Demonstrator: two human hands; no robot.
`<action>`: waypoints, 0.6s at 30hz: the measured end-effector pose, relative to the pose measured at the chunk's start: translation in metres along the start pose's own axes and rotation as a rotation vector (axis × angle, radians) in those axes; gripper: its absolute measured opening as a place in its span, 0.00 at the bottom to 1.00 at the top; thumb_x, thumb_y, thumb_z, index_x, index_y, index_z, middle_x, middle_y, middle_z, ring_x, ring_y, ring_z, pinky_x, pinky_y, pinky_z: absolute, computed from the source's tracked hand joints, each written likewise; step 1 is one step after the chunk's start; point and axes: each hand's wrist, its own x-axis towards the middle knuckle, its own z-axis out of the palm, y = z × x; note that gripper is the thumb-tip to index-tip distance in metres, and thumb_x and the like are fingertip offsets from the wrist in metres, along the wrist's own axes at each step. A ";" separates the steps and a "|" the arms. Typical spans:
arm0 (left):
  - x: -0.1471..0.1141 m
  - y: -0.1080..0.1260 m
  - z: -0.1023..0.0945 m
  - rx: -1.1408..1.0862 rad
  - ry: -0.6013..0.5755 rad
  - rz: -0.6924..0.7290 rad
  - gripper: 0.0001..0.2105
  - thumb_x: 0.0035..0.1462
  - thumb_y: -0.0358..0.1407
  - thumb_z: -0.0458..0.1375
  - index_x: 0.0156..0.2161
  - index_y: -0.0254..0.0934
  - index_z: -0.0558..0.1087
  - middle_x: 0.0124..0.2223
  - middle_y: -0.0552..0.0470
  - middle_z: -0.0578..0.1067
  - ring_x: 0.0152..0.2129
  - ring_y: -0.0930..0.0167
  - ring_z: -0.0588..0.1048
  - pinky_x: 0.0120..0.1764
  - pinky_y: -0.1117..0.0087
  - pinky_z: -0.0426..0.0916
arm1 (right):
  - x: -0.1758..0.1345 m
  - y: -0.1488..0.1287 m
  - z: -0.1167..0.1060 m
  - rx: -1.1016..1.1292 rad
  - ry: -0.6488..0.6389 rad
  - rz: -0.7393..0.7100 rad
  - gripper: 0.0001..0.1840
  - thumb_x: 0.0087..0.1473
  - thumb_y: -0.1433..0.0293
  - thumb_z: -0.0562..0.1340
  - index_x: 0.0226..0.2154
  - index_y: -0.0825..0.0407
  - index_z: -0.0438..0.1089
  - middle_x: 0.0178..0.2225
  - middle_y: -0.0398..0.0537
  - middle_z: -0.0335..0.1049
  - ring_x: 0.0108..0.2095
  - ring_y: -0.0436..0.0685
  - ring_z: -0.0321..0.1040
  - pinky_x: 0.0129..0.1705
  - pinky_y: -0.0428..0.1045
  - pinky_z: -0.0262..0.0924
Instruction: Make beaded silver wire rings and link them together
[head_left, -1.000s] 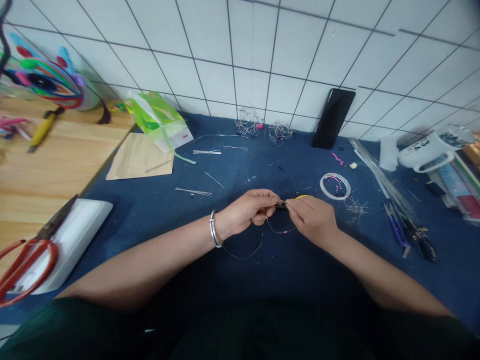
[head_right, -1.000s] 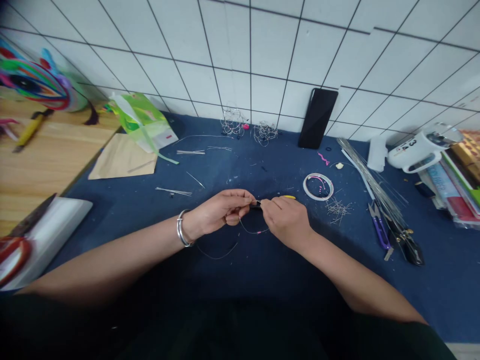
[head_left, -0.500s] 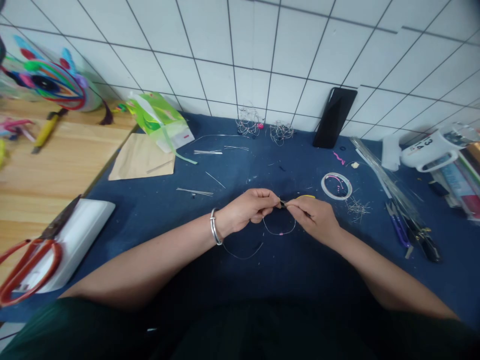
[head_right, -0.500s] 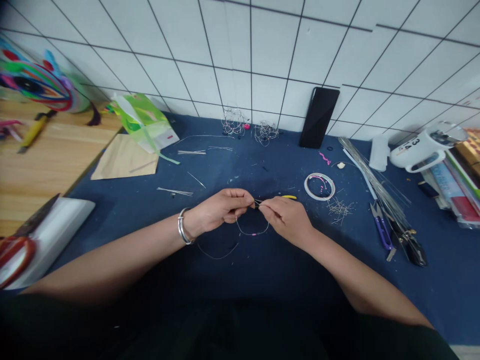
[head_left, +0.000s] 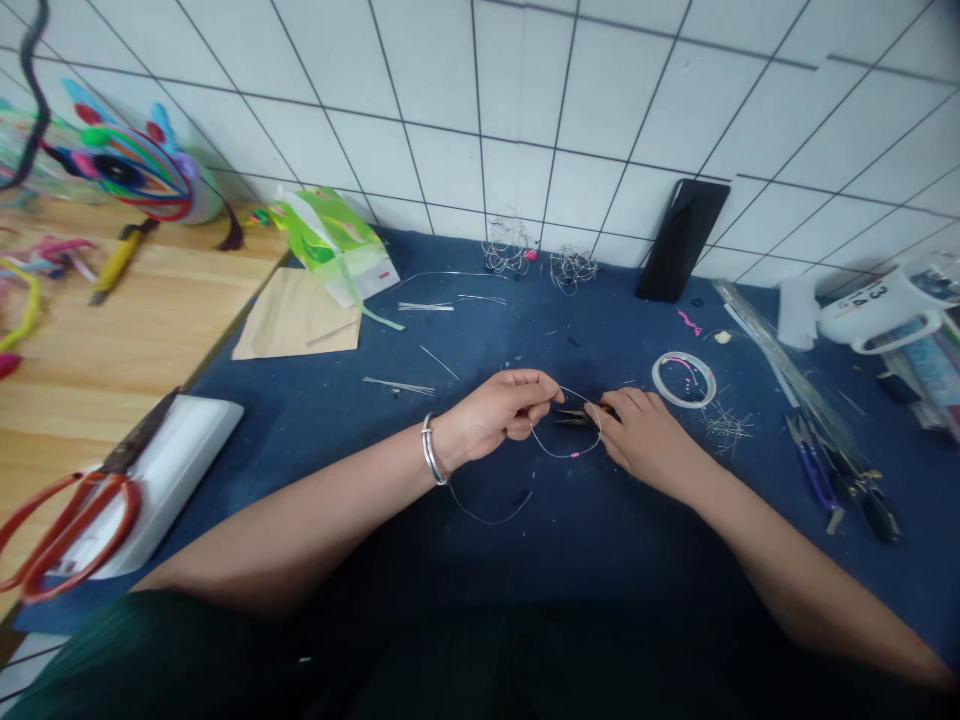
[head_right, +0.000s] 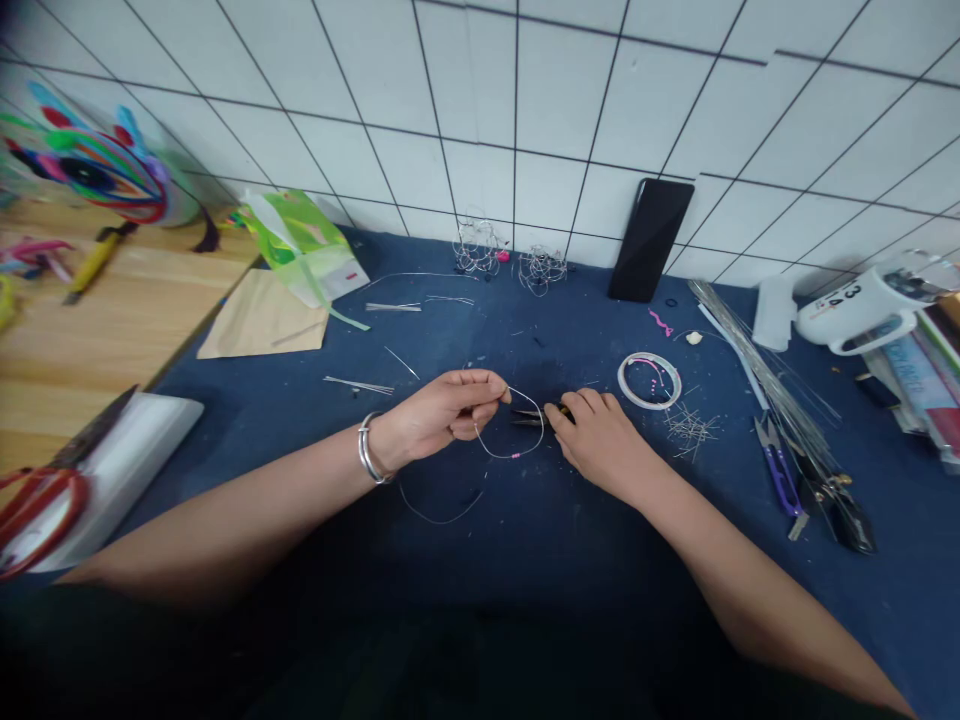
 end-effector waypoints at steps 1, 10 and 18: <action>0.000 0.000 0.000 -0.009 -0.008 0.002 0.06 0.57 0.35 0.55 0.32 0.34 0.70 0.21 0.59 0.59 0.12 0.84 0.50 0.16 0.77 0.42 | 0.000 0.000 0.003 -0.010 0.014 0.006 0.19 0.56 0.72 0.52 0.50 0.54 0.63 0.44 0.58 0.66 0.45 0.64 0.60 0.42 0.58 0.56; -0.002 -0.004 0.004 -0.059 -0.072 0.049 0.06 0.58 0.34 0.53 0.34 0.34 0.69 0.21 0.59 0.58 0.12 0.84 0.51 0.17 0.77 0.42 | 0.000 0.002 0.009 0.265 0.194 0.277 0.11 0.55 0.67 0.55 0.40 0.56 0.63 0.39 0.57 0.63 0.41 0.60 0.63 0.38 0.53 0.63; -0.005 -0.005 0.010 -0.121 -0.102 0.062 0.05 0.59 0.33 0.52 0.33 0.34 0.68 0.21 0.59 0.58 0.13 0.83 0.50 0.17 0.78 0.43 | 0.002 -0.005 0.004 0.238 0.332 0.170 0.11 0.55 0.67 0.56 0.41 0.55 0.62 0.40 0.57 0.64 0.41 0.60 0.61 0.42 0.55 0.61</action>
